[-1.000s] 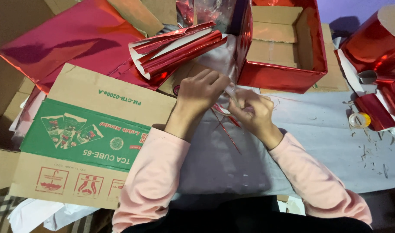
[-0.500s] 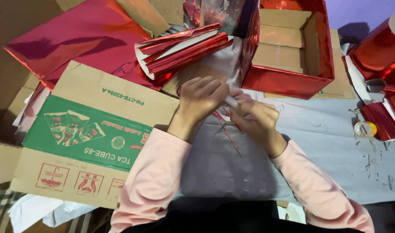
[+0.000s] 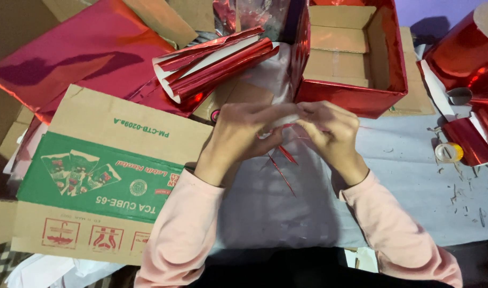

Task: The person assembles a red metallic cardboard box by folding its flaps and securing them with clear adhesive tape. They use scissors to cut the tape and apply it to the box edges and corners.

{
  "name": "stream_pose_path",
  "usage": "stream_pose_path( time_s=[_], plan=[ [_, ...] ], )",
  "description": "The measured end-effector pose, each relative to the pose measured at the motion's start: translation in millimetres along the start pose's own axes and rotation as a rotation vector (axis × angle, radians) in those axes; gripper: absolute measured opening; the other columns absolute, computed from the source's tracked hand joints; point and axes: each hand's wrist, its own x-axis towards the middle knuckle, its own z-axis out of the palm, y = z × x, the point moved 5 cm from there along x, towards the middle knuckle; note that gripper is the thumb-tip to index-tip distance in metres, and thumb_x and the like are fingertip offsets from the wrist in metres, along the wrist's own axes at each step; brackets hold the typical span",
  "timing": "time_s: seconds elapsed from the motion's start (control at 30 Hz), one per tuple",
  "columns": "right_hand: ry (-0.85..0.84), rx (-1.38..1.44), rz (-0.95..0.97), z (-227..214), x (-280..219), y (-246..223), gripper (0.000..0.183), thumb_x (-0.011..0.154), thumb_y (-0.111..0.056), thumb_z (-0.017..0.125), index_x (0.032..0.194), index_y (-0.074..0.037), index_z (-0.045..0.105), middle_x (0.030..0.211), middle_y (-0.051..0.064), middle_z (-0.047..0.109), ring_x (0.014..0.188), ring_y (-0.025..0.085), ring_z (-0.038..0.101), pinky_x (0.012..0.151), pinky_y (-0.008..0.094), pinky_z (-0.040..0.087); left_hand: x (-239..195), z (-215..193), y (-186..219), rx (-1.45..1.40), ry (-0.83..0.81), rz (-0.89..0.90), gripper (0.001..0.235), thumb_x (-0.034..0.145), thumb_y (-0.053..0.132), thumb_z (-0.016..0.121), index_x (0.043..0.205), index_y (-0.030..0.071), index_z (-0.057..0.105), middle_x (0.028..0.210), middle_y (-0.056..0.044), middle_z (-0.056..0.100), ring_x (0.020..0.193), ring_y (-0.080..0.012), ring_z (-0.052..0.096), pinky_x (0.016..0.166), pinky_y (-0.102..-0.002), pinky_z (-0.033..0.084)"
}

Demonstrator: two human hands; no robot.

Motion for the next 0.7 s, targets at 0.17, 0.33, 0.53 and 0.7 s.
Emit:
stream_pose_path(
  time_s=[0.17, 0.33, 0.53, 0.7],
  plan=[
    [-0.048, -0.065, -0.028, 4, -2, -4, 0.024, 0.091, -0.008, 0.085, 0.075, -0.007, 0.067, 0.088, 0.009, 0.080, 0.069, 0.037, 0.073, 0.058, 0.045, 0.056, -15, 26, -17, 0.191, 0.082, 0.116, 0.033, 0.083, 0.018, 0.072, 0.113, 0.032, 0.072, 0.065, -0.002, 0.061, 0.057, -0.0277, 0.066, 0.058, -0.039, 0.058],
    [-0.061, -0.095, -0.074, 2, 2, -7, 0.026, 0.095, -0.004, 0.080, 0.074, -0.005, 0.065, 0.090, 0.009, 0.081, 0.073, 0.036, 0.075, 0.058, 0.045, 0.057, -19, 39, -22, 0.256, 0.143, 0.163, 0.031, 0.084, 0.018, 0.071, 0.108, 0.037, 0.073, 0.061, 0.002, 0.051, 0.048, -0.0211, 0.058, 0.051, -0.035, 0.054],
    [-0.065, -0.119, -0.118, 1, 7, -13, 0.031, 0.098, -0.003, 0.078, 0.070, -0.006, 0.063, 0.087, 0.007, 0.081, 0.071, 0.033, 0.075, 0.054, 0.041, 0.056, -18, 34, -19, 0.203, 0.201, 0.200, 0.035, 0.085, 0.012, 0.073, 0.113, 0.032, 0.076, 0.060, 0.002, 0.048, 0.045, -0.0202, 0.055, 0.048, -0.033, 0.052],
    [-0.035, -0.143, -0.141, -2, 13, -20, 0.034, 0.099, -0.003, 0.076, 0.069, -0.005, 0.060, 0.089, 0.008, 0.081, 0.071, 0.034, 0.075, 0.054, 0.043, 0.057, -21, 38, -24, 0.120, 0.181, 0.205, 0.004, 0.094, 0.021, 0.073, 0.098, 0.023, 0.074, 0.062, 0.003, 0.046, 0.048, -0.0228, 0.055, 0.047, -0.035, 0.050]
  ],
)
